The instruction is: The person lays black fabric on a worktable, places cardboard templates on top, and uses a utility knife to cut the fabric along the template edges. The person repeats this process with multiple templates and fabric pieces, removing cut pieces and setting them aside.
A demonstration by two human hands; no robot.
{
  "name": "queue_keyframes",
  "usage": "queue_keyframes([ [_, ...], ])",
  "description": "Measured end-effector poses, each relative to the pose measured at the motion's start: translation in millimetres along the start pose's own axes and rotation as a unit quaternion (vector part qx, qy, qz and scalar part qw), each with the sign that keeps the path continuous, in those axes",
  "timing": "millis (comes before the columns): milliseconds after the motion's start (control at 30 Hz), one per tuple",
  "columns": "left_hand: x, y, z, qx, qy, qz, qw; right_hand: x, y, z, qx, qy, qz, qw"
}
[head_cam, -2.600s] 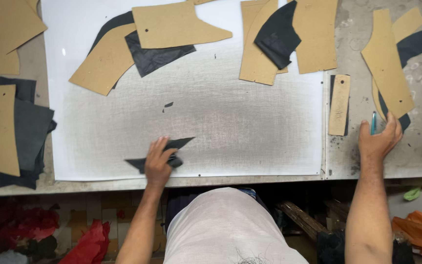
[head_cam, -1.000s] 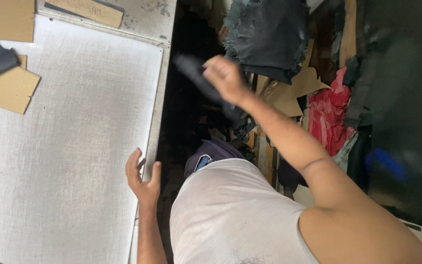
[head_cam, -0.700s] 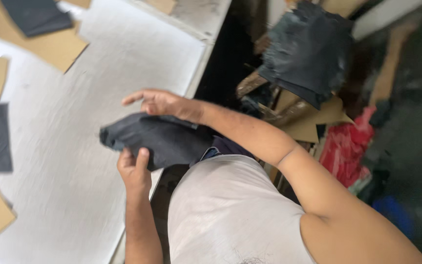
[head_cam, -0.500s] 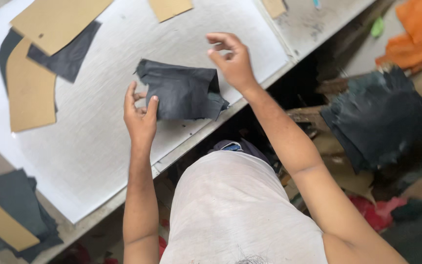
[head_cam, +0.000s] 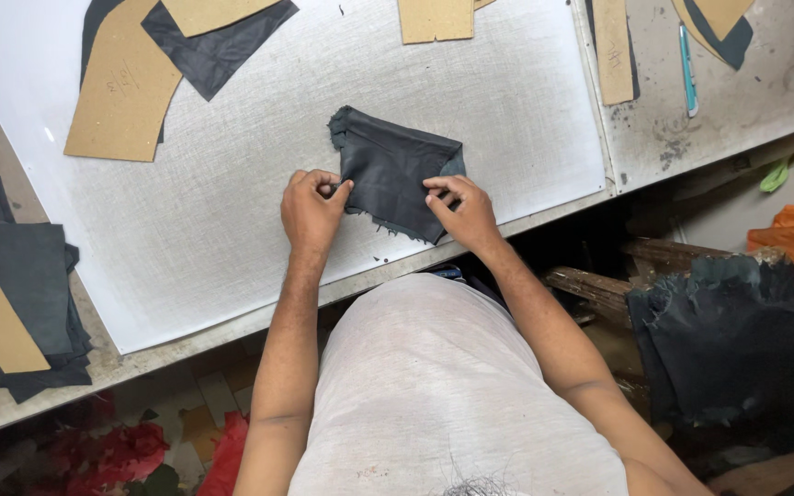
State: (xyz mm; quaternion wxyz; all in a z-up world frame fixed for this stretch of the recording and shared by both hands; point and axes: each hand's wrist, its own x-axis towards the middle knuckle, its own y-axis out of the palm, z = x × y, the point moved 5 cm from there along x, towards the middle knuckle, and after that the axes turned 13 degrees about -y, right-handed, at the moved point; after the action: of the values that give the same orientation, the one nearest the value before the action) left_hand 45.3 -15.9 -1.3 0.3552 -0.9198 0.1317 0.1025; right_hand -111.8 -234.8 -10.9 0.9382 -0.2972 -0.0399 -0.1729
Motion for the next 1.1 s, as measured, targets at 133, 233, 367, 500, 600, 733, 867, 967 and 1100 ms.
queue_keyframes([
  [133, -22, -4, -36, -0.292, 0.188, 0.067, 0.936, 2, 8, 4, 0.118, 0.025, 0.068, 0.990],
  [233, -46, -9, -59, -0.456, 0.225, 0.206, 0.836, -3, 41, 15, 0.120, 0.129, 0.231, 0.957],
  [367, -56, -47, -77, -0.534, 0.260, 0.165, 0.788, 29, 30, 44, 0.306, -0.093, 0.080, 0.944],
  [500, -32, -98, -75, -0.479, 0.275, 0.027, 0.833, 63, 4, 31, 0.217, -0.277, -0.003, 0.936],
  [600, 0, -115, -60, -0.416, 0.271, -0.011, 0.868, 72, 6, -7, 0.179, -0.188, -0.052, 0.964],
  [733, 36, -121, -14, -0.135, 0.290, -0.148, 0.936, 53, 30, -44, 0.522, 0.116, -0.080, 0.841],
  [867, 44, -87, 84, -0.413, -0.167, 0.015, 0.895, 35, 31, -30, 0.532, 0.183, -0.096, 0.821],
  [967, 13, -68, 102, -0.470, -0.115, 0.017, 0.875, 36, 20, -13, 0.479, 0.194, -0.091, 0.851],
  [1100, -13, -55, 100, -0.218, -0.010, -0.065, 0.974, 57, 14, 4, 0.297, 0.151, -0.071, 0.940],
])
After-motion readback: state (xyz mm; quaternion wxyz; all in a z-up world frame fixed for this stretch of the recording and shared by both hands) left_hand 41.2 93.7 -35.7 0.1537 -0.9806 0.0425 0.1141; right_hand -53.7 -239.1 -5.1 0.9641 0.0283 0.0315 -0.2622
